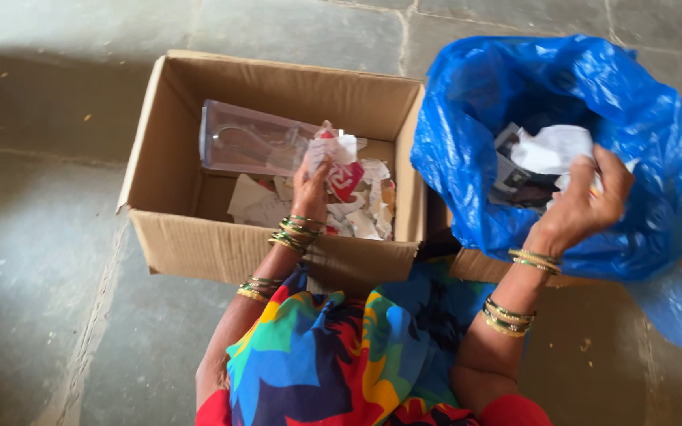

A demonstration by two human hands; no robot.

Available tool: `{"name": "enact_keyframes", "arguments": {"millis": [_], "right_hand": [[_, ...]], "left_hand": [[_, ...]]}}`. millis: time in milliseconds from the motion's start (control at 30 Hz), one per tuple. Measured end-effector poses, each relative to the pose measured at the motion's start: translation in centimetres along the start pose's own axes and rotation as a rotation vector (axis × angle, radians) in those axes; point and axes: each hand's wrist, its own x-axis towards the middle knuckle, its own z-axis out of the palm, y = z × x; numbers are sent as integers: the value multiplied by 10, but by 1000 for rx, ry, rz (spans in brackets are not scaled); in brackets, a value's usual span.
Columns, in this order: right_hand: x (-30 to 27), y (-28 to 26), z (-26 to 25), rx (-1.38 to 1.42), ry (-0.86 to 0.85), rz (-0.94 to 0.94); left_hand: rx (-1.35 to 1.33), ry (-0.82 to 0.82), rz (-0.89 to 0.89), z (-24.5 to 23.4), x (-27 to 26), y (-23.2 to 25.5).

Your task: The person sits on the floor and sorts through a cardboard box filled with paper and plastic waste. They pick up items one by one, inspect them, and place them into a blue plastic bag. The process involves handling various small pieces of paper and plastic packaging.

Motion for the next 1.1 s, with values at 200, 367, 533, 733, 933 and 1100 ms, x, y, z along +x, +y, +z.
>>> {"name": "enact_keyframes", "arguments": {"millis": [200,367,533,733,933,1100], "right_hand": [[-1,-2,-9,501,-29,687],[-29,-65,49,1299,-319,828],[-76,-115,131,1318,-555,803],[-103,-120,162,589,-710,227],[-105,-119,134,140,-624,120],[-86,-105,103,235,-596,277]], "left_hand": [[10,-77,-25,-1,-1,1],[17,-99,-84,-1,1,-6],[129,-133,-183,3,-3,0],[-17,-311,-112,-7,-9,0],[-24,-190,-201,3,-9,11],[-19,-117,-172,-5,1,-2]]}}
